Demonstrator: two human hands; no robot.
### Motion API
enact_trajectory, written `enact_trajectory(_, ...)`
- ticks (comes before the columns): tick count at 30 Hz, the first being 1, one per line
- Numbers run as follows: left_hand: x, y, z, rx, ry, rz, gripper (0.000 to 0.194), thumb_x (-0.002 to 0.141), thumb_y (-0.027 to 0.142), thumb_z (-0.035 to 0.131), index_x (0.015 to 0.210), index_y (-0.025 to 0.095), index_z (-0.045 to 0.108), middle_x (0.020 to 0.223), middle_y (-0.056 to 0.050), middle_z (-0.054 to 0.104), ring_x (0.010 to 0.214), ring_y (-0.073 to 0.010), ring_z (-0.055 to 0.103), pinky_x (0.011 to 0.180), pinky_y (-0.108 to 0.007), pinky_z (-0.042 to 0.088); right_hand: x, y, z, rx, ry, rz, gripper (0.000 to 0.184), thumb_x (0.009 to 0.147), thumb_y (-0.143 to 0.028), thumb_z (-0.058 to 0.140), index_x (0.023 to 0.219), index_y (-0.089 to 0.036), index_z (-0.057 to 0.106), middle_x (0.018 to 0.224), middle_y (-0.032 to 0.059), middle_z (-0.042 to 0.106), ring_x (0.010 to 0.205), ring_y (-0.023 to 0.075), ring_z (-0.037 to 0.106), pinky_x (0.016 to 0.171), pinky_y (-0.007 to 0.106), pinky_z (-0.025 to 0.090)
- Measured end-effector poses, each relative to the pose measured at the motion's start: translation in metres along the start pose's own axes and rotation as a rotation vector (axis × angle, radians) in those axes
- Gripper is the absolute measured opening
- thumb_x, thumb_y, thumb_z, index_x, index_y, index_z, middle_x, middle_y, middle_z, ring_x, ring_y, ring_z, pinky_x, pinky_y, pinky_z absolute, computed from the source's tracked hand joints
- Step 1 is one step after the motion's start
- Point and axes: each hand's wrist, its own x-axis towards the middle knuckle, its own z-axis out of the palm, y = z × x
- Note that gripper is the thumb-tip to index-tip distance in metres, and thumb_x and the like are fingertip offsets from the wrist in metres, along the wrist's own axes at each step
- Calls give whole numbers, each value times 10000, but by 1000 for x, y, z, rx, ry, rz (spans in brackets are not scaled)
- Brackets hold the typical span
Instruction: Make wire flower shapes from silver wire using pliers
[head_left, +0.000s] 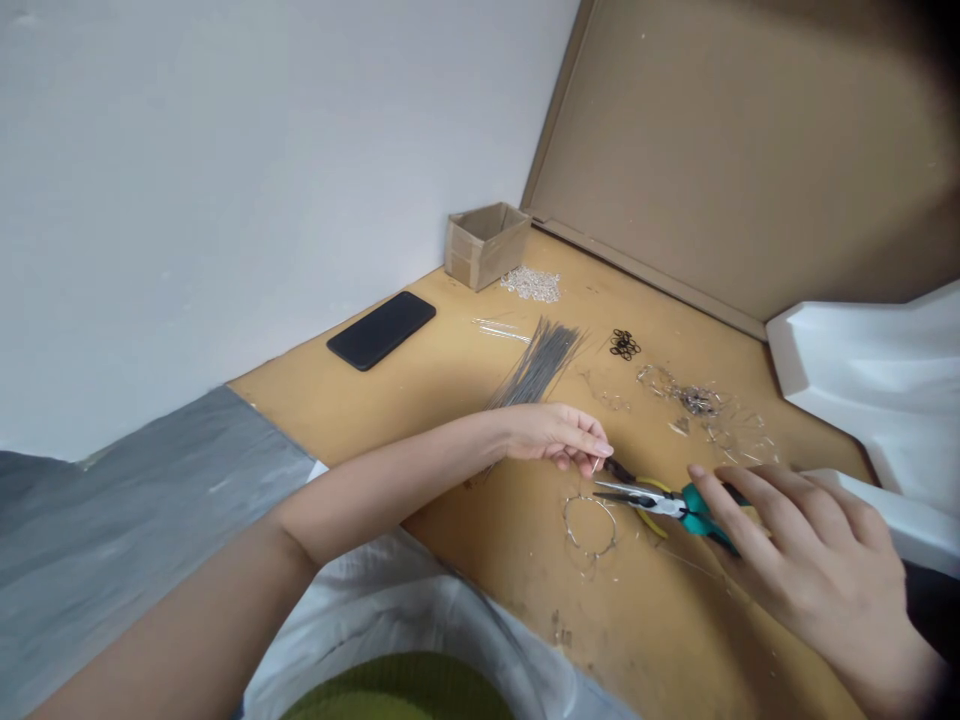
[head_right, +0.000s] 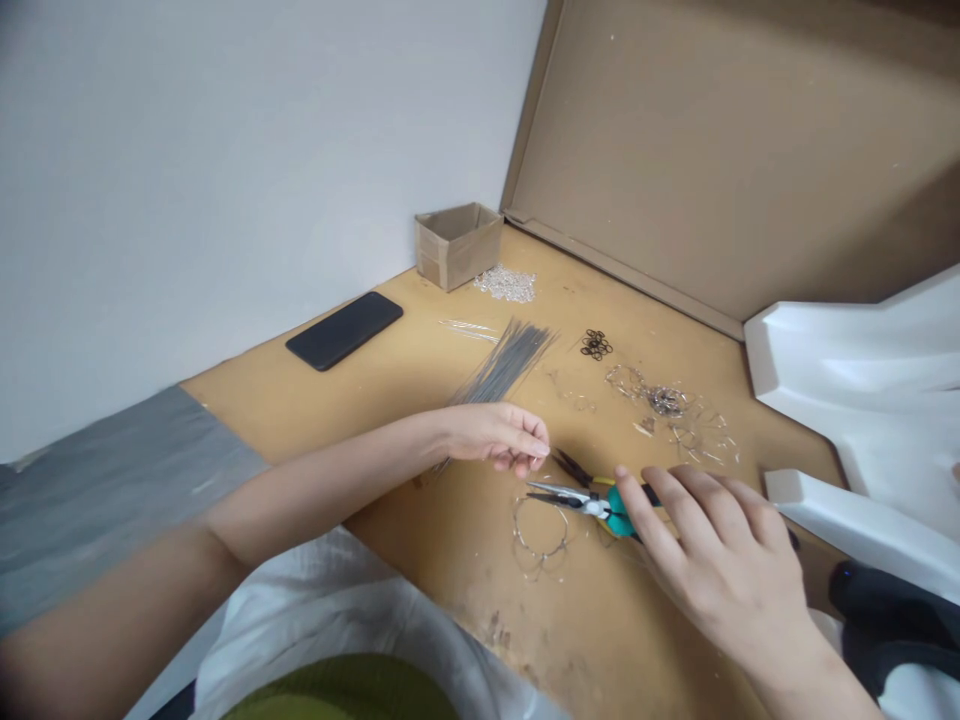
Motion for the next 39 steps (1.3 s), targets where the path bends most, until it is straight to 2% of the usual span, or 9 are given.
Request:
enact_trajectory(6,2,-1,2,-13,22,-15,254,650,296,735,732,128,563,677,12,621,551,-44,580,439,-153,328,3,-1,0,-41,53,-3,493,815,-147,572,1294,-221,480,1014,78,691,939,266,603,774,386,391)
enact_trajectory(12,3,-3,4,3,56,1,243,653,276,725,704,126,541,658,8,624,534,-51,577,423,-160,295,9,-1,-4,-93,93,-50,412,800,-111,598,1203,-175,541,948,74,705,868,240,599,706,354,381)
enact_trajectory(17,3,-4,6,3,93,-21,229,651,261,719,687,125,539,647,8,625,523,-40,567,411,-152,275,7,-3,-3,-80,88,-48,423,800,-96,594,1214,-152,529,925,70,707,856,239,586,703,350,367)
enact_trajectory(29,6,-6,8,-20,140,-72,261,598,274,751,647,117,550,609,4,625,490,-42,551,404,-161,273,1,0,-2,-11,17,-46,499,818,-69,521,1291,-224,478,957,56,701,877,234,593,688,340,354)
enact_trajectory(39,7,-8,6,-27,169,-102,266,593,270,754,664,105,558,613,-1,629,503,-44,560,425,-159,311,1,0,-2,-40,28,-67,450,812,-66,538,1247,-180,512,970,69,698,896,242,584,681,343,358)
